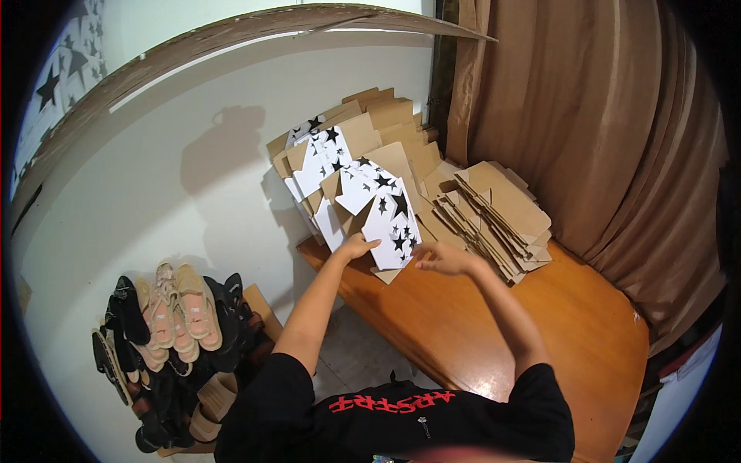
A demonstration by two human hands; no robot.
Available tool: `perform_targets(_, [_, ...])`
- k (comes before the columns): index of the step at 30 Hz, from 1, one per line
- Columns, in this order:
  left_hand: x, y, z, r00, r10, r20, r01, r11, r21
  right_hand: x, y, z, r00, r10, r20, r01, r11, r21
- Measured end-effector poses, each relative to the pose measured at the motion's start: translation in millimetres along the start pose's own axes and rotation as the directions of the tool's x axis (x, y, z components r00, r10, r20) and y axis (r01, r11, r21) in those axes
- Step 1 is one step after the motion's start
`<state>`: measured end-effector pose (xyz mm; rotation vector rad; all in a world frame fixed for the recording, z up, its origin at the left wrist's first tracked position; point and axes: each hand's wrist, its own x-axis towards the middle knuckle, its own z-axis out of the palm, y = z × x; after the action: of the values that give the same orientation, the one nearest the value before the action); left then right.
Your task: The person is folding cardboard sheets into shoe boxes and stacking them on a shelf.
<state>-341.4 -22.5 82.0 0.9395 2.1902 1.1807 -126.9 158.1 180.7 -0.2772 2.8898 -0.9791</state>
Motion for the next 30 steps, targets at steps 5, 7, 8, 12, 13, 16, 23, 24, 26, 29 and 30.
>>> perform_targets(5, [53.1,-86.5,33.9,0.655,-0.095,-0.749,-0.017,0.990,-0.141,14.1,41.9,59.6,0.990,-0.020,-0.143,0.065,0.946,0.317])
perform_targets(7, [65.7,-74.0,44.9,0.756,-0.058,-0.652,-0.076,0.981,-0.176,3.7,57.4,74.6,0.972,0.146,-0.181,-0.040,0.871,0.490])
perform_targets(8, [65.8,-67.2,45.6,0.814,-0.023,-0.581,-0.128,0.968,-0.218,0.2,62.1,82.7,0.968,0.165,-0.191,-0.048,0.865,0.499])
perform_targets(12, [61.8,-48.0,50.1,0.637,0.179,-0.750,-0.215,0.975,0.051,-5.9,62.0,103.2,0.931,0.185,-0.316,0.025,0.829,0.558])
perform_targets(13, [47.6,-12.3,57.0,0.666,0.221,-0.713,-0.308,0.951,0.007,-15.5,65.4,104.1,0.900,0.218,-0.377,0.033,0.830,0.558])
perform_targets(16, [25.1,31.8,59.5,0.564,0.388,-0.729,-0.506,0.860,0.067,-27.8,50.4,87.1,0.805,0.260,-0.533,0.056,0.861,0.506])
perform_targets(23, [-35.4,103.9,79.8,0.627,0.706,-0.330,-0.637,0.708,0.304,-71.3,-14.4,38.5,0.509,0.300,-0.807,-0.032,0.943,0.331])
perform_targets(24, [-42.6,112.3,84.5,0.496,0.826,-0.268,-0.714,0.564,0.415,-78.5,-17.4,40.3,0.445,0.179,-0.877,-0.067,0.984,0.167])
perform_targets(26, [-53.4,120.0,95.5,0.345,0.920,-0.187,-0.775,0.392,0.496,-91.3,-24.4,46.8,0.378,0.053,-0.924,-0.133,0.991,0.002])
perform_targets(29, [-81.7,116.3,120.8,0.327,0.945,0.021,-0.891,0.300,0.341,-111.6,-27.0,72.9,0.321,0.144,-0.936,-0.310,0.950,0.039])
perform_targets(30, [-89.1,112.1,134.1,0.250,0.968,0.032,-0.924,0.229,0.305,-119.1,-24.9,86.7,0.292,0.202,-0.935,-0.336,0.937,0.098])
